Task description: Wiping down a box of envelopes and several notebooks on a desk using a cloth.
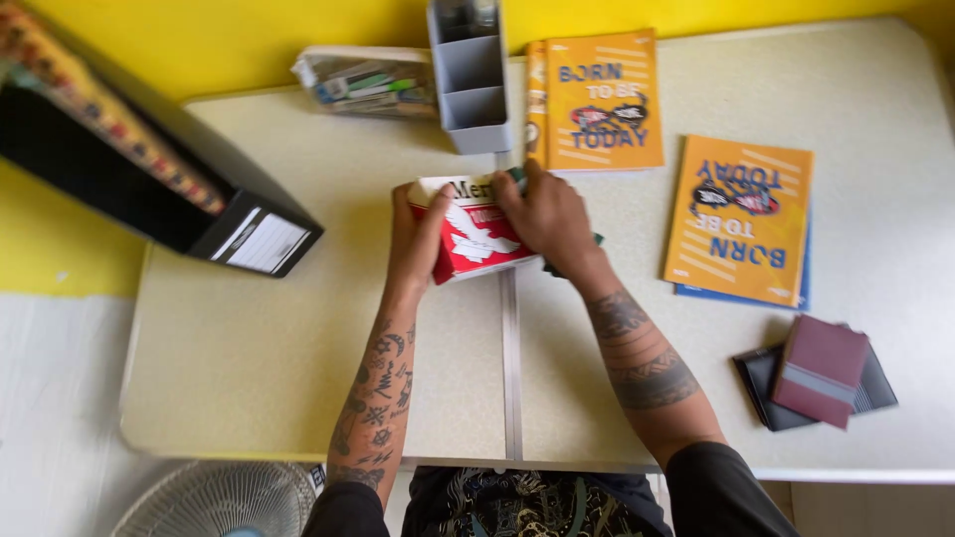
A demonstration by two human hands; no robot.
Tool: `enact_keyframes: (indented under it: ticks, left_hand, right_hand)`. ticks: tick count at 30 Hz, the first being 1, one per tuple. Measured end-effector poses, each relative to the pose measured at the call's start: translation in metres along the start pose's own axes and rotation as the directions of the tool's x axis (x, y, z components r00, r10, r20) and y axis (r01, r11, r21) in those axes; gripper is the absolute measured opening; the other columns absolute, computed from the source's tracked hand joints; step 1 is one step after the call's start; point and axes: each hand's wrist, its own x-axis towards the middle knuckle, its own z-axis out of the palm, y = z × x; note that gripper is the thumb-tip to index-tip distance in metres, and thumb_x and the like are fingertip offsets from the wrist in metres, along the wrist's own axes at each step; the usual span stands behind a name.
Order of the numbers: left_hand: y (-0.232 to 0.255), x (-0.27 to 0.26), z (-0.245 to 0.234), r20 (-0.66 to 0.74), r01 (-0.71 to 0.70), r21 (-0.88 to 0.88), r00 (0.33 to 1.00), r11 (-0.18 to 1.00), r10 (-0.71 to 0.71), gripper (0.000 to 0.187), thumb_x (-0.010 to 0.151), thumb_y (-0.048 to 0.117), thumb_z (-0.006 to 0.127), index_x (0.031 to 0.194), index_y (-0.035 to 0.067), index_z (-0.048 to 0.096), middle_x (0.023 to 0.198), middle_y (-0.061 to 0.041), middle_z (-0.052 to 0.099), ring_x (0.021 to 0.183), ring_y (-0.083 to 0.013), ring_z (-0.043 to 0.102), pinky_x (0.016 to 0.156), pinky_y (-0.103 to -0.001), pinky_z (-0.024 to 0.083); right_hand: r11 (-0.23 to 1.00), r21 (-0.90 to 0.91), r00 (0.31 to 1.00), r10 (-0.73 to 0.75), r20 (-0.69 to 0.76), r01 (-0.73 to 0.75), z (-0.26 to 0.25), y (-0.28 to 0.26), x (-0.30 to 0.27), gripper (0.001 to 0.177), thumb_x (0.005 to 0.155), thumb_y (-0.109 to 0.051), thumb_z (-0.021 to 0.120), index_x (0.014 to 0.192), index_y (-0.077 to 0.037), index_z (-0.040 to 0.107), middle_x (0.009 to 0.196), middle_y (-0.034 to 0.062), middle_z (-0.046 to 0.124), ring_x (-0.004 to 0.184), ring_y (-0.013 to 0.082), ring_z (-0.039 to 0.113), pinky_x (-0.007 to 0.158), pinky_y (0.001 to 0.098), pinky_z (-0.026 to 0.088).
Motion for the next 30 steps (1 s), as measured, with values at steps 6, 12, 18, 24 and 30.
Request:
enact_keyframes:
  ticks: [6,12,18,24,30]
  left_hand:
    - [-0.025,-0.009,-0.014,-0.088,0.1,-0.221,0.989,0.97,-0.122,0.046,0.092,0.029,0.072,0.12,-0.004,0.056,0.112,-0.017,0.067,0.099,-0.0207,0.067,0.086,-0.035,0.057]
    - [-0.002,-0.01,-0.03,0.002,0.177,-0.615,0.975,0.769,-0.223,0.046,0.091,0.029,0.07,0.12,-0.006,0.062,0.111,-0.021,0.07,0.098,-0.027,0.07,0.083,-0.038,0.059]
    - [0.015,-0.01,-0.016,0.085,0.229,-0.782,0.961,0.579,-0.265,0.047,0.088,0.031,0.07,0.122,-0.001,0.061,0.116,-0.016,0.071,0.108,-0.0246,0.07,0.093,-0.037,0.061]
    - [0.011,-0.032,0.019,0.199,0.329,-0.836,0.927,0.439,-0.317,0.047,0.096,0.035,0.064,0.125,-0.002,0.058,0.113,-0.013,0.071,0.102,-0.0223,0.072,0.087,-0.036,0.063]
    - [0.006,-0.043,0.023,0.212,0.362,-0.874,0.885,0.325,-0.414,0.038,0.098,0.026,0.065,0.123,-0.002,0.056,0.111,-0.014,0.071,0.096,-0.021,0.074,0.082,-0.032,0.062]
  right_hand:
    - [0.949,0.287,0.992,-0.123,-0.04,0.13,-0.016,-0.004,0.005,0.042,0.11,-0.037,0.054,0.106,0.004,0.065,0.082,0.0235,0.069,0.074,0.0333,0.068,0.069,0.0447,0.053]
    - [0.797,0.57,0.966,-0.063,-0.251,0.2,-0.038,-0.014,-0.002,0.041,0.118,-0.036,0.046,0.123,0.003,0.059,0.097,0.0128,0.065,0.085,0.0142,0.056,0.072,0.0327,0.047]
    - [0.871,0.357,0.884,-0.164,-0.438,0.338,-0.028,-0.023,-0.012,0.042,0.12,-0.038,0.046,0.13,0.002,0.054,0.112,0.0149,0.065,0.103,0.0211,0.062,0.092,0.0356,0.051]
    - [0.85,-0.094,0.748,-0.504,-0.431,0.518,-0.014,-0.071,-0.04,0.049,0.109,-0.045,0.054,0.125,0.002,0.058,0.11,0.0202,0.058,0.106,0.0341,0.053,0.099,0.0468,0.042]
    - [0.9,0.125,0.863,-0.348,-0.367,0.417,-0.006,-0.017,-0.013,0.045,0.112,-0.041,0.052,0.112,0.003,0.06,0.098,0.0183,0.06,0.092,0.0342,0.058,0.083,0.0439,0.044]
